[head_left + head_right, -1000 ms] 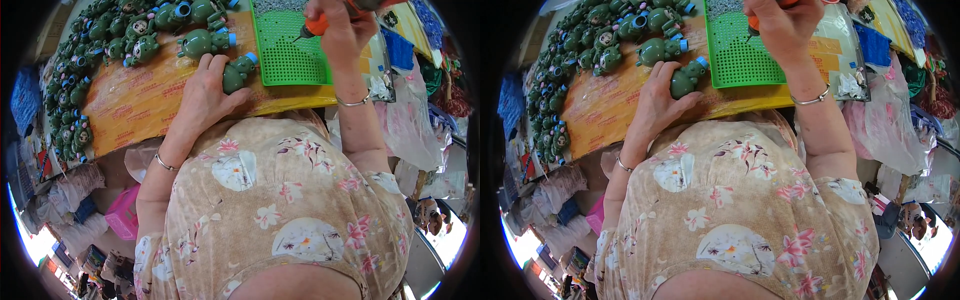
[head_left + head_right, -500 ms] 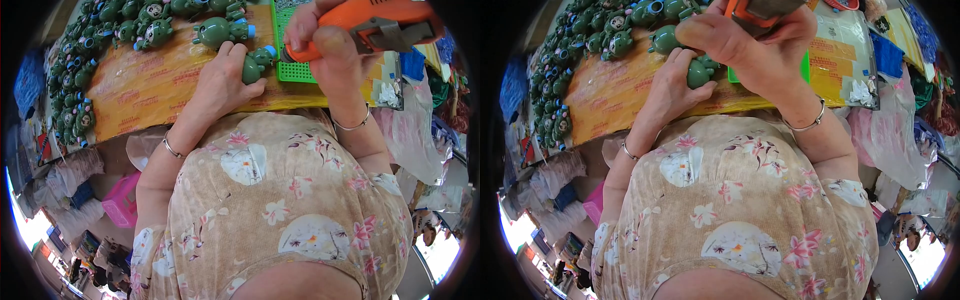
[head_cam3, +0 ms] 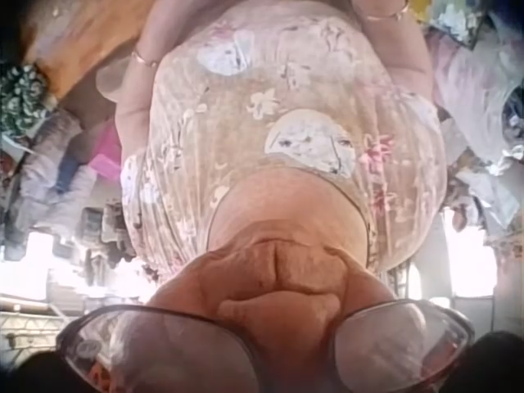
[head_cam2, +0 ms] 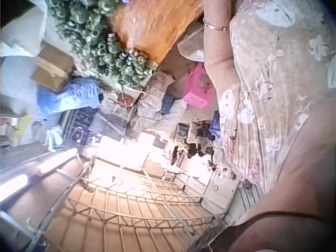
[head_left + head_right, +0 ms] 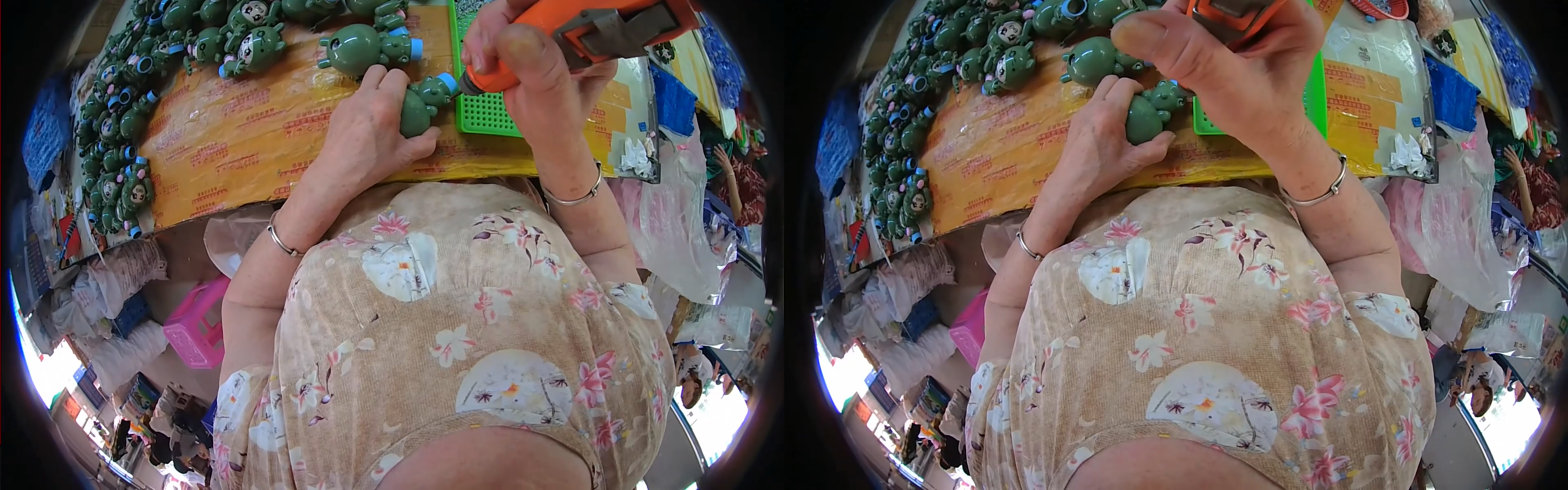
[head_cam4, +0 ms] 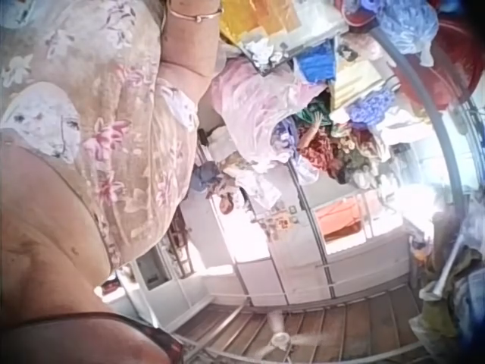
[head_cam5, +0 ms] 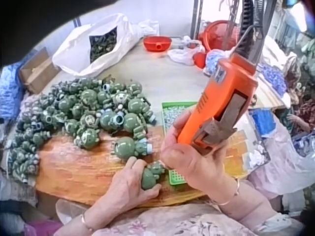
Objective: Assembling small green plastic frog toys using an electric screwdriver to attach components.
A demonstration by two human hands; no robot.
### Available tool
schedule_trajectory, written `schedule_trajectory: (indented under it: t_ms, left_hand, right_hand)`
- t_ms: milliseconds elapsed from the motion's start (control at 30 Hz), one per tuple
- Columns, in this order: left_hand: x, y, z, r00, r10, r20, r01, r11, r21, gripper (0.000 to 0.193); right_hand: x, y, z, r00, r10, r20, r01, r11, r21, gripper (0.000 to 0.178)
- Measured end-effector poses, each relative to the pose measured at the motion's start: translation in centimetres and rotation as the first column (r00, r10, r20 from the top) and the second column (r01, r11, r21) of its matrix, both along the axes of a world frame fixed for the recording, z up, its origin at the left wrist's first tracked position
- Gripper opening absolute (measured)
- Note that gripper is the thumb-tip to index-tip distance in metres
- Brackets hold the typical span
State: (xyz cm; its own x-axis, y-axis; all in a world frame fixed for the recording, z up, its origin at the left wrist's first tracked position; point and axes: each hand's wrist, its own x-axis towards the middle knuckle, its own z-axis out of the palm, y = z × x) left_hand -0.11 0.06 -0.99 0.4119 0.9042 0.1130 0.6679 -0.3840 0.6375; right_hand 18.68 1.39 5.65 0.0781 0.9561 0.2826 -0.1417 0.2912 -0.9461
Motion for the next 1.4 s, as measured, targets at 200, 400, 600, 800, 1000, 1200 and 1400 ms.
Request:
schedule_trajectory:
  t_ms: [200,400,600,800,1000,1200,1400]
  left_hand:
    - [-0.1,0.0,-0.1,1.000,0.001,0.013,-0.001,1.000,0.005,0.051]
    - [0.1,0.0,0.0,1.000,-0.007,0.006,0.007,1.000,0.000,0.051]
    - [-0.2,0.2,-0.9,0.996,-0.063,0.070,0.055,0.992,0.115,0.051]
    - [0.0,0.2,-0.7,0.998,-0.048,0.047,0.045,0.997,0.061,0.051]
    - [-0.6,0.1,0.2,0.999,-0.022,-0.049,0.024,0.999,0.045,0.053]
    - [-0.9,-0.1,0.3,0.998,-0.018,-0.058,0.023,0.996,0.086,0.059]
    - [-1.1,-0.4,0.3,0.995,-0.014,-0.103,0.021,0.998,0.067,0.060]
  right_hand:
    - [-0.3,1.4,-1.2,0.972,0.162,-0.173,-0.089,0.924,0.372,0.049]
    - [0.5,3.0,-3.2,0.999,0.034,0.023,-0.041,0.926,0.374,0.049]
    - [-1.2,-0.6,-3.0,1.000,0.007,-0.008,-0.007,0.999,0.035,0.054]
    - [0.1,3.3,-5.3,0.861,0.507,-0.031,-0.317,0.585,0.747,0.060]
    - [-0.3,3.7,-5.6,0.757,0.647,-0.088,-0.343,0.508,0.790,0.066]
    - [0.8,-0.3,-5.1,0.974,0.228,0.007,-0.224,0.961,-0.162,0.069]
    - [1.4,2.8,-10.1,0.876,-0.020,0.483,-0.434,0.403,0.805,0.066]
